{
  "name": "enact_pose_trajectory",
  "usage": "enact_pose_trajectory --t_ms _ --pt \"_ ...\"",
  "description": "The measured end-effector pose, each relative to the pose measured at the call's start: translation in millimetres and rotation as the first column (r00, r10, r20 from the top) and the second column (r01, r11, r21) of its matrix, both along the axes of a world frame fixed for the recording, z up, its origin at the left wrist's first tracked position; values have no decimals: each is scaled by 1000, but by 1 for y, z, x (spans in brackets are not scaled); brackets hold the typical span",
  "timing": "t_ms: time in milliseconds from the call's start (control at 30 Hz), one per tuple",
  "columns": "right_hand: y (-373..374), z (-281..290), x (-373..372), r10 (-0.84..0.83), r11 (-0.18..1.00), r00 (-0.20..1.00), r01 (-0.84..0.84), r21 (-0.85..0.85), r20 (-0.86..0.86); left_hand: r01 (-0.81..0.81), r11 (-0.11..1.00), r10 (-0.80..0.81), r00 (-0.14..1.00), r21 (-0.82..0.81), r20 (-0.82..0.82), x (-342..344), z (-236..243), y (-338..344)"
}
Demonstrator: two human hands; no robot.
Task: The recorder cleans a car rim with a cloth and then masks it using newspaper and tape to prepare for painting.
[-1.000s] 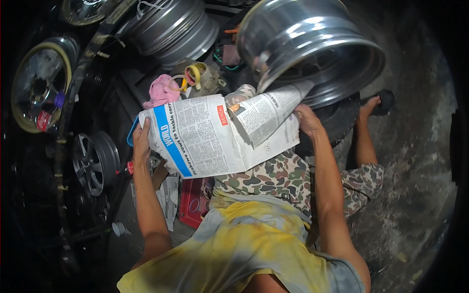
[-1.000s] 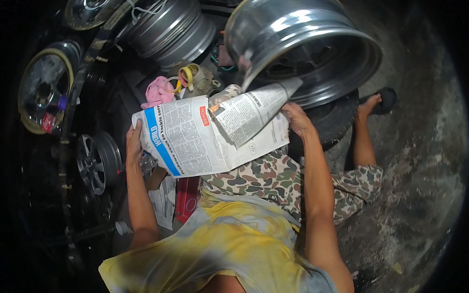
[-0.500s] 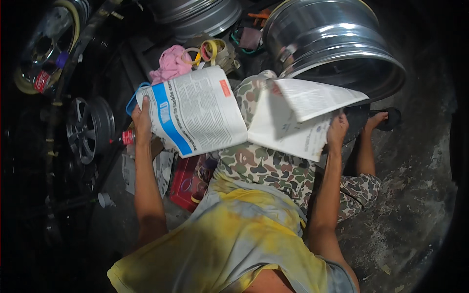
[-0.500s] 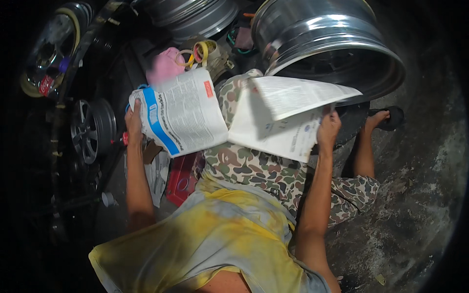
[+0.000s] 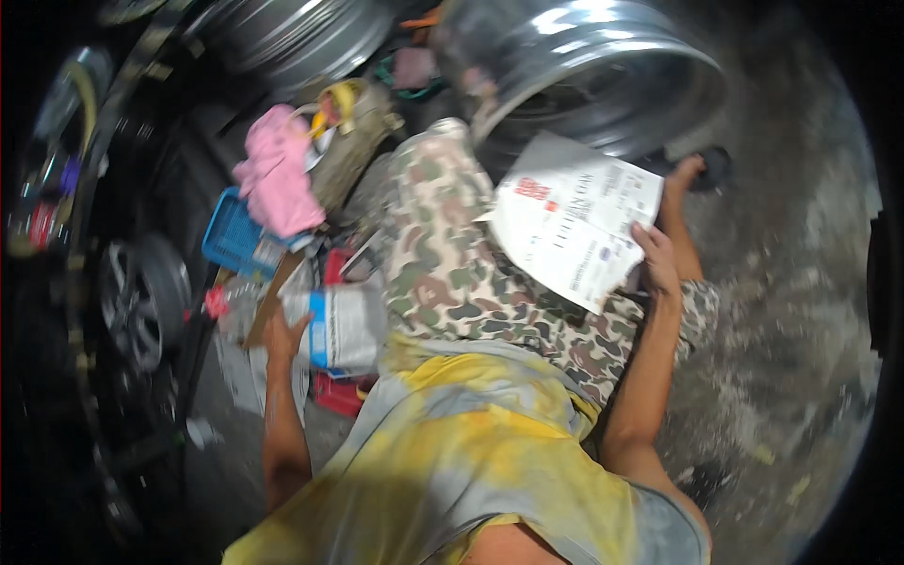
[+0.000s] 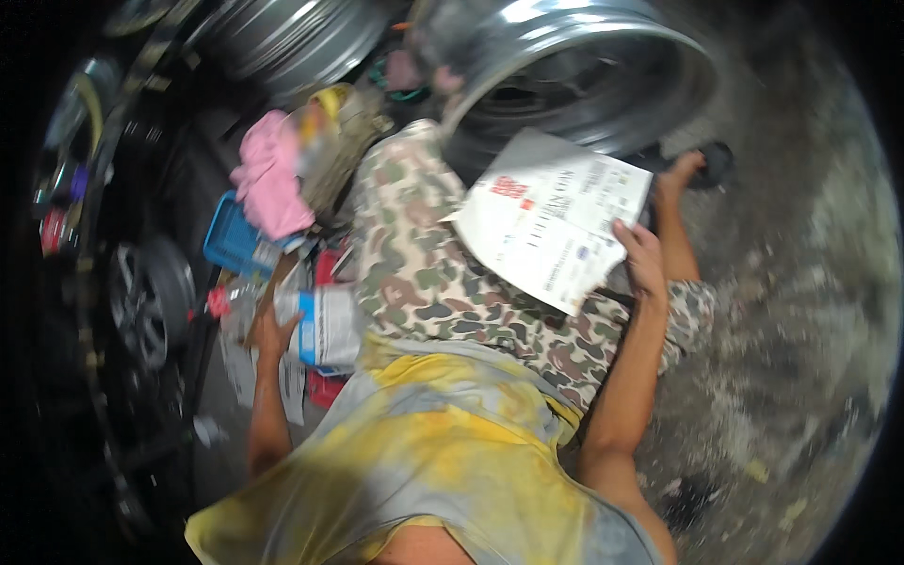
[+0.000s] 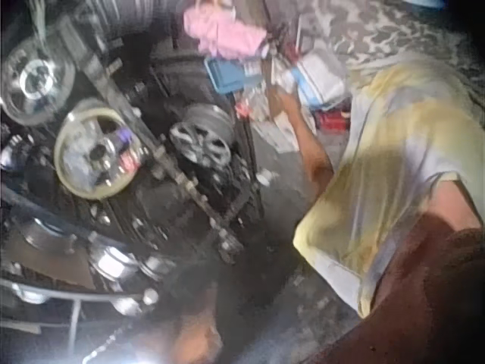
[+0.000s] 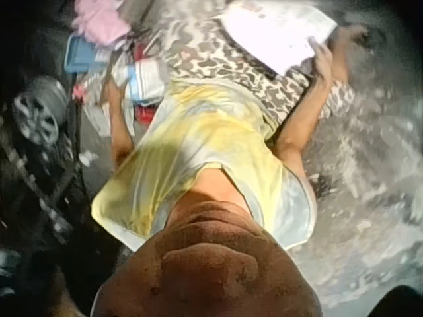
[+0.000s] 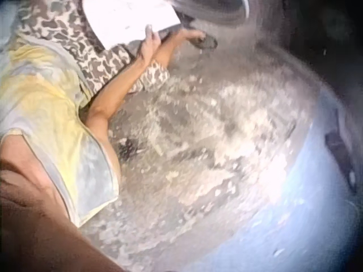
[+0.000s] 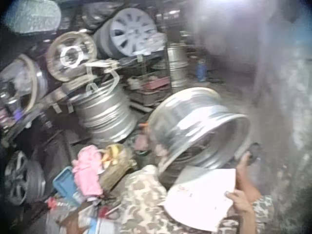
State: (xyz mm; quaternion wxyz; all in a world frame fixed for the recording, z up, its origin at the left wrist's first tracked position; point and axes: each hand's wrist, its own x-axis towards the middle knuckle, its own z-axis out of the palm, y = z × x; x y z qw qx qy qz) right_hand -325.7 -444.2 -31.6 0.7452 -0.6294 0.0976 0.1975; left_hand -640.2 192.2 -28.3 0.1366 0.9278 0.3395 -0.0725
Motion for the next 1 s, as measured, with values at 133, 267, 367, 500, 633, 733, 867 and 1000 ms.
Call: enact_pose_trajectory --t_ms 133,267,367,500,633,733,867,1000 --pt "4 29 -14 -24 999 989 30 -40 145 9 949 -45 993 316 109 22 24 7" --pt "10 54 -23 -37 999 978 45 -31 207 110 964 -238 767 242 596 119 100 -37" --pt "5 66 -29 -90 993 971 105 -56 222 312 947 -162 667 -75 727 196 152 -120" --pt "-22 66 -49 -224 964 948 249 -88 226 688 684 -398 630 -242 667 264 173 -248" --pt "-56 47 -76 -385 896 919 395 -203 88 714 698 -413 473 -64 778 323 184 -297" --pt "-75 30 -66 -362 874 851 452 -179 380 598 796 -327 296 92 897 376 193 -283" --pt "-97 19 15 -251 767 854 463 -444 456 486 855 -341 264 181 902 473 194 -236" --pt "-98 11 125 54 663 870 336 -669 490 498 862 -190 487 -93 853 524 143 -216"
